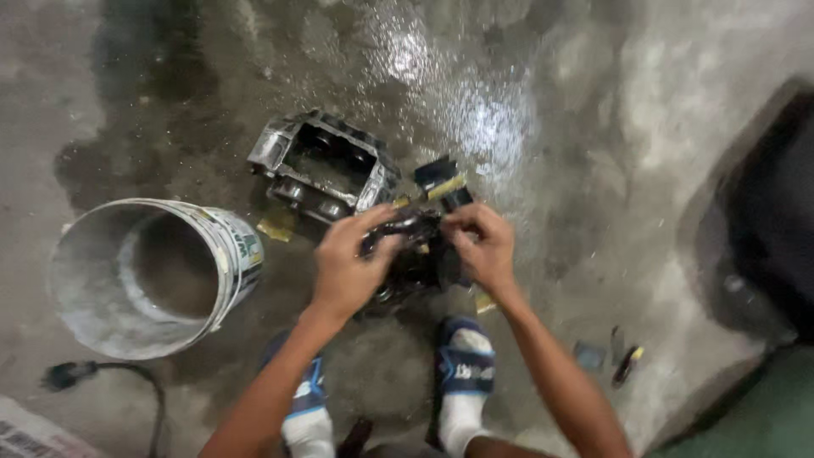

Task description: The person sits on the wet concrete floor and scrubs a disassembled engine crankcase cover with a yellow sponge, repeatedly dipping the sponge into a bucket of water and wiping the metal part, turning it to reach different surfaces. Small gasket pieces and a screwdriver lie nearby on the floor.

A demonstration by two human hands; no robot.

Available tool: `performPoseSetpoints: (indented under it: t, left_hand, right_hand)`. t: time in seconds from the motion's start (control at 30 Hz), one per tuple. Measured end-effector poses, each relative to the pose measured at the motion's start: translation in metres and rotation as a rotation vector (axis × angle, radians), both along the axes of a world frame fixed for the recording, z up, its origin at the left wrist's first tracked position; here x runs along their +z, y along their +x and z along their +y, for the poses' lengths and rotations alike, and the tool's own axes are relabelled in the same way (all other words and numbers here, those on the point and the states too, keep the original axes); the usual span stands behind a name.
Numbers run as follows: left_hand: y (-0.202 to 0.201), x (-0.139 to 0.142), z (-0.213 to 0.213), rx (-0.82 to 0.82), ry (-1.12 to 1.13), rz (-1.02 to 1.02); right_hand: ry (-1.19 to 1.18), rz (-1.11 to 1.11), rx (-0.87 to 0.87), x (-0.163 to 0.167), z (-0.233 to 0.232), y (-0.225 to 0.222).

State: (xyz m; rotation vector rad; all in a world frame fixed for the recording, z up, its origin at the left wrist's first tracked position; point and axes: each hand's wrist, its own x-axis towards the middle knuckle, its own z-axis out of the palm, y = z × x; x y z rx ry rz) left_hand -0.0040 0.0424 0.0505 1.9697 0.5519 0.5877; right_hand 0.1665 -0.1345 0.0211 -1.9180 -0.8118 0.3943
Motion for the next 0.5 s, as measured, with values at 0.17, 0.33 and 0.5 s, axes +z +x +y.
performPoseSetpoints:
  t: [0.17, 0.33, 0.5]
  left_hand:
    - [-0.048, -0.033, 0.001, 0.113, 0.406, 0.131]
    - [-0.057, -0.07, -0.015, 0.185, 0.424, 0.094]
    - [-0.061, -0.082, -0.02, 0.173, 0.458, 0.122]
  right_hand:
    - [-0.125, -0.52, 0.174, -0.001, 0.007, -0.023]
    - [-0.153, -0.579, 0.059, -0.008, 0.027, -0.053]
    - [-0.187, -0.751, 0.303, -0.01, 0.027, -0.043]
